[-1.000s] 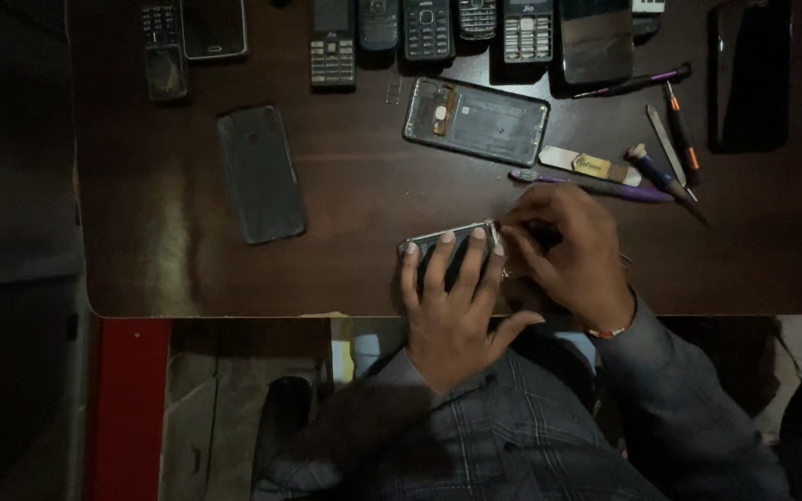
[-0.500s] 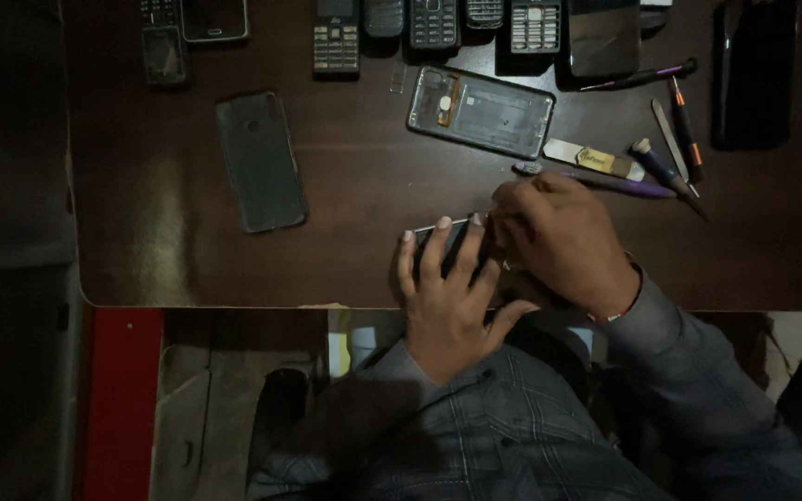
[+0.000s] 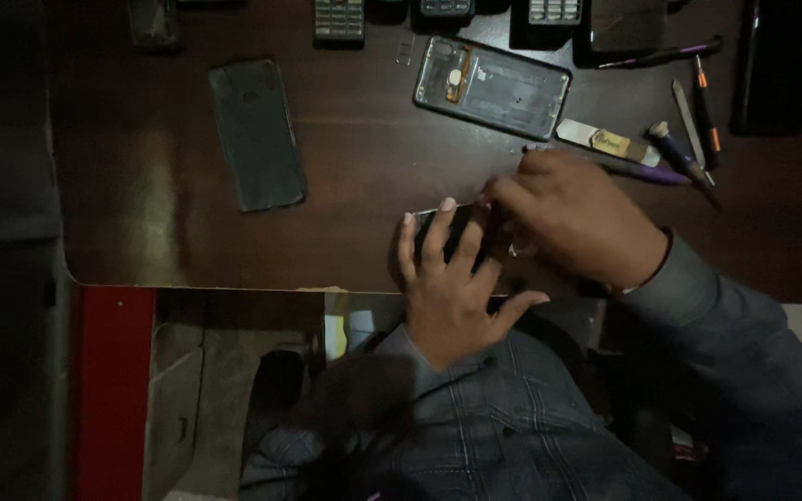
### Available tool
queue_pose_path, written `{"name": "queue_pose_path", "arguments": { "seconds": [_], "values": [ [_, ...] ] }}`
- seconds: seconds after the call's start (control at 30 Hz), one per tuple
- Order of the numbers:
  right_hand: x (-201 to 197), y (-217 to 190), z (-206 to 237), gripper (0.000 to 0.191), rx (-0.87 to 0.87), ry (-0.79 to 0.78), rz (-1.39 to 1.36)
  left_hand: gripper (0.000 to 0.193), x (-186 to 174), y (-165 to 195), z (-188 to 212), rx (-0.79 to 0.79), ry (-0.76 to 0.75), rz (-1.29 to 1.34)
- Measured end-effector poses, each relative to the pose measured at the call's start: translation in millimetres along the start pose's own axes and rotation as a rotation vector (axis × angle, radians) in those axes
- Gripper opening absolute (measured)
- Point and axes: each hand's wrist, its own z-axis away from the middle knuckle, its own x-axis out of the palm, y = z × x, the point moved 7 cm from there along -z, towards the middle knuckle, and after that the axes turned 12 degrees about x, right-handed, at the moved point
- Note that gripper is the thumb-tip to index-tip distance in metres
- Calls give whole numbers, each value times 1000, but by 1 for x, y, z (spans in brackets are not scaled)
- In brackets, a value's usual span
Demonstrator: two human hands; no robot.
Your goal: The person works on a disassembled smartphone at a wooden workbench, holding the phone steady while prying at its edge with a thin blade-like tool and applying liquid from a small bottle onto the phone frame. Other phones, tweezers, screwdrivers, and a toothbrush lie on the bench around the work area.
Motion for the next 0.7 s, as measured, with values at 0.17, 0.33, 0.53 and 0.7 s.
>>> {"name": "queue_pose_path", "arguments": {
  "seconds": [0.17, 0.33, 0.53, 0.7],
  "values": [
    [9, 35, 7, 32, 278, 22, -366, 71, 5, -4, 2, -17, -35, -25],
    [21, 51, 19, 33, 386, 44, -595, 73, 10, -8, 5, -19, -58, -34],
    [29, 57, 15, 36, 413, -5, -602, 74, 15, -14, 7, -19, -61, -37],
    [29, 54, 9, 35, 386, -51, -520, 72, 20, -18, 10, -17, -83, -31]
  ]
}}
